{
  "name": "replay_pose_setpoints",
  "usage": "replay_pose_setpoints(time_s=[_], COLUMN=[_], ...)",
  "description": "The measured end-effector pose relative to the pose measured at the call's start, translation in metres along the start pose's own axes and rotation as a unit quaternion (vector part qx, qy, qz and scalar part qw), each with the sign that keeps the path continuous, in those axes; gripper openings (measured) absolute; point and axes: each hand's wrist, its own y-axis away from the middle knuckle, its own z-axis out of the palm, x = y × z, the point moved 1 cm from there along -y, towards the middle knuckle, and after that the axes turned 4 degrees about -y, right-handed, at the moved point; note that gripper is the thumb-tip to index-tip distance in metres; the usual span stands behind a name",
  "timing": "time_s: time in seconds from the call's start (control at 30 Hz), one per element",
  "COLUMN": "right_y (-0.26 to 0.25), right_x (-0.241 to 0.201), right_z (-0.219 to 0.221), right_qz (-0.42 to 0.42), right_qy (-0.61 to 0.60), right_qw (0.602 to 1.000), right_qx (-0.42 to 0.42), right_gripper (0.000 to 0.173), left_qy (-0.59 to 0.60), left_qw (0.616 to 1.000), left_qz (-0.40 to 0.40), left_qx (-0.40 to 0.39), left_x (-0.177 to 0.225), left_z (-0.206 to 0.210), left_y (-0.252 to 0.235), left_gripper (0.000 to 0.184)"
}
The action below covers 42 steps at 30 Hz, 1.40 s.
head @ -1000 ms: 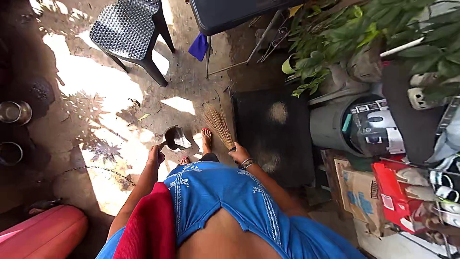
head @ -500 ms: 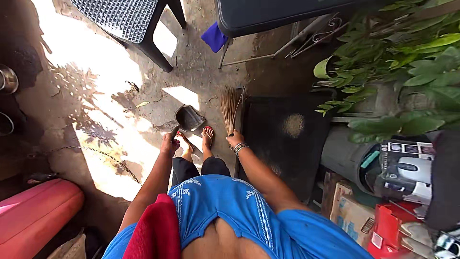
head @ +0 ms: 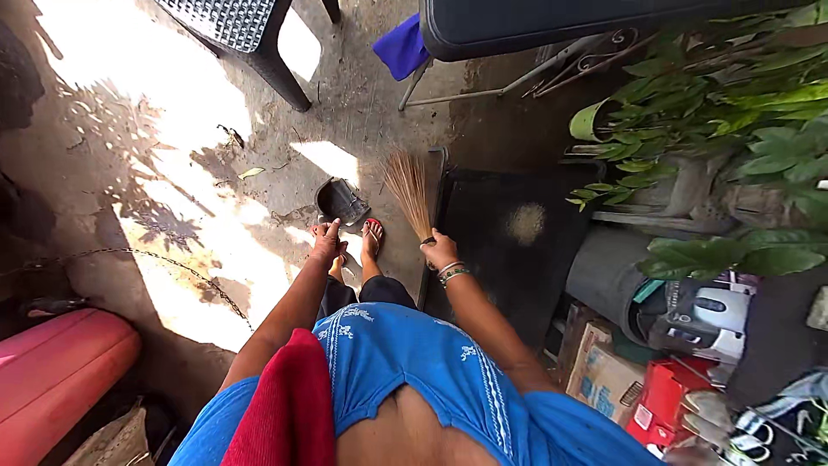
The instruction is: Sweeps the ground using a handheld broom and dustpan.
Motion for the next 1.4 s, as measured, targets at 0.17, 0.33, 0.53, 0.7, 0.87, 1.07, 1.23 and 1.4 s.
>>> replay_pose_setpoints(time_s=[0.17, 0.33, 0.53, 0.7, 0.87, 1.07, 1.23, 1.4], right_y=[0.010, 0.046, 0.057, 0.053, 0.029, -0.049, -0.138, -0.190], right_x=[-0.012, -0.014, -0.012, -0.013, -0.002, 0.020, 0.028, 0.003], right_z=[0.043, -0.018, -0.075, -0.103, -0.173, -0.269, -0.288, -0.215], right_qz=[-0.009, -0.032, -0.031, -0.003, 0.012, 0.113, 0.193, 0.198], right_qy=[0.017, 0.003, -0.036, -0.131, -0.197, -0.202, -0.223, -0.261], right_qw=[0.992, 0.988, 0.990, 0.989, 0.979, 0.948, 0.909, 0.923], right_qx=[-0.125, -0.152, -0.133, -0.064, 0.045, 0.220, 0.295, 0.203], right_gripper=[0.068, 0.062, 0.064, 0.058, 0.052, 0.053, 0.050, 0.044], left_qy=[0.054, 0.118, 0.124, 0.116, 0.091, 0.080, 0.068, 0.056], left_qw=[0.998, 0.991, 0.990, 0.990, 0.992, 0.992, 0.989, 0.990], left_qz=[0.014, 0.003, 0.007, 0.023, 0.028, 0.031, 0.047, 0.044], left_qx=[0.018, 0.062, 0.068, 0.072, 0.088, 0.097, 0.124, 0.122], left_x=[0.006, 0.011, 0.006, 0.013, 0.025, 0.027, 0.028, 0.032], left_z=[-0.008, -0.026, -0.051, -0.062, -0.072, -0.086, -0.097, -0.109], left_y=[-0.002, 0.001, 0.004, 0.009, 0.004, -0.017, -0.031, -0.033], left_gripper=[0.045, 0.037, 0.029, 0.032, 0.023, 0.021, 0.025, 0.031])
